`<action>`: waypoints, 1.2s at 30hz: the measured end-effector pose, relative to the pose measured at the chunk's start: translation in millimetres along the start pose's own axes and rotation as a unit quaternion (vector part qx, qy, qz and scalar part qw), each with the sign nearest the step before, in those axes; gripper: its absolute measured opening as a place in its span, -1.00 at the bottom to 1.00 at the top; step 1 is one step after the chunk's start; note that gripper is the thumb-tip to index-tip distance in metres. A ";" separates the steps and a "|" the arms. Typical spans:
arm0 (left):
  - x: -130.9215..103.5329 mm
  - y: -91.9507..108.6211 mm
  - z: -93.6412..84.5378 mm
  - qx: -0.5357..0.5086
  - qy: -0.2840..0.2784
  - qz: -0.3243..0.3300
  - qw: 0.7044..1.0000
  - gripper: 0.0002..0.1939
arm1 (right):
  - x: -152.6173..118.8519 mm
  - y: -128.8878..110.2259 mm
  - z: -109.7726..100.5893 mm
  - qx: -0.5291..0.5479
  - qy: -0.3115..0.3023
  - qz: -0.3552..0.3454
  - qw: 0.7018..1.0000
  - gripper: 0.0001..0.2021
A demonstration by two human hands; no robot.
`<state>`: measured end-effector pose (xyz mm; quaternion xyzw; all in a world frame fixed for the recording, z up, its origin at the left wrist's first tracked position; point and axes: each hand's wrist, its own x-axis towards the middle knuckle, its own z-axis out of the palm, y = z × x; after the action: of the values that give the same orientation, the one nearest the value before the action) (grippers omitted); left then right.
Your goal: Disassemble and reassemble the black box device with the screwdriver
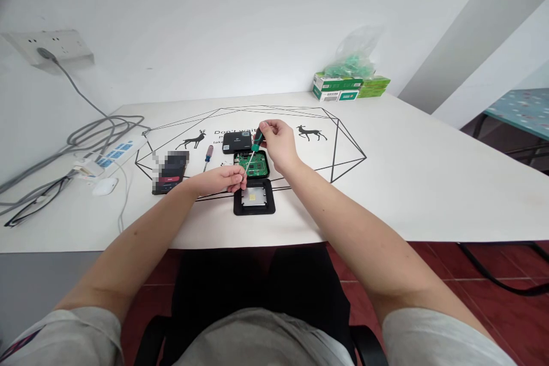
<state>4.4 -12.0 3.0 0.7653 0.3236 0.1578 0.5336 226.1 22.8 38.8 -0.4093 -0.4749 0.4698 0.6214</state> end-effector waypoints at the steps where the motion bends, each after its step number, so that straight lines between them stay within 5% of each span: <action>1: -0.6 1.5 0.1 0.003 0.000 -0.002 1.000 -0.71 | -0.4 -0.3 0.1 0.000 0.000 0.001 1.000 -0.75; 17: -1.4 10.5 9.0 0.140 0.050 0.021 0.989 -0.83 | 0.5 11.3 -0.3 -0.015 -0.003 -0.031 0.999 -0.62; 25: -3.4 17.7 11.5 0.289 0.045 -0.016 0.956 -0.80 | -11.9 9.8 1.2 0.011 -0.160 -0.108 0.981 -0.42; 36: -9.4 24.4 11.4 0.311 0.024 -0.011 0.950 -0.83 | -36.9 12.2 4.0 -0.023 -0.210 -0.186 0.960 -0.57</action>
<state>12.0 -31.8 22.1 0.8857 0.3776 0.0623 0.2629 215.9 -10.2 20.5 -0.2199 -0.6731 0.4101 0.5748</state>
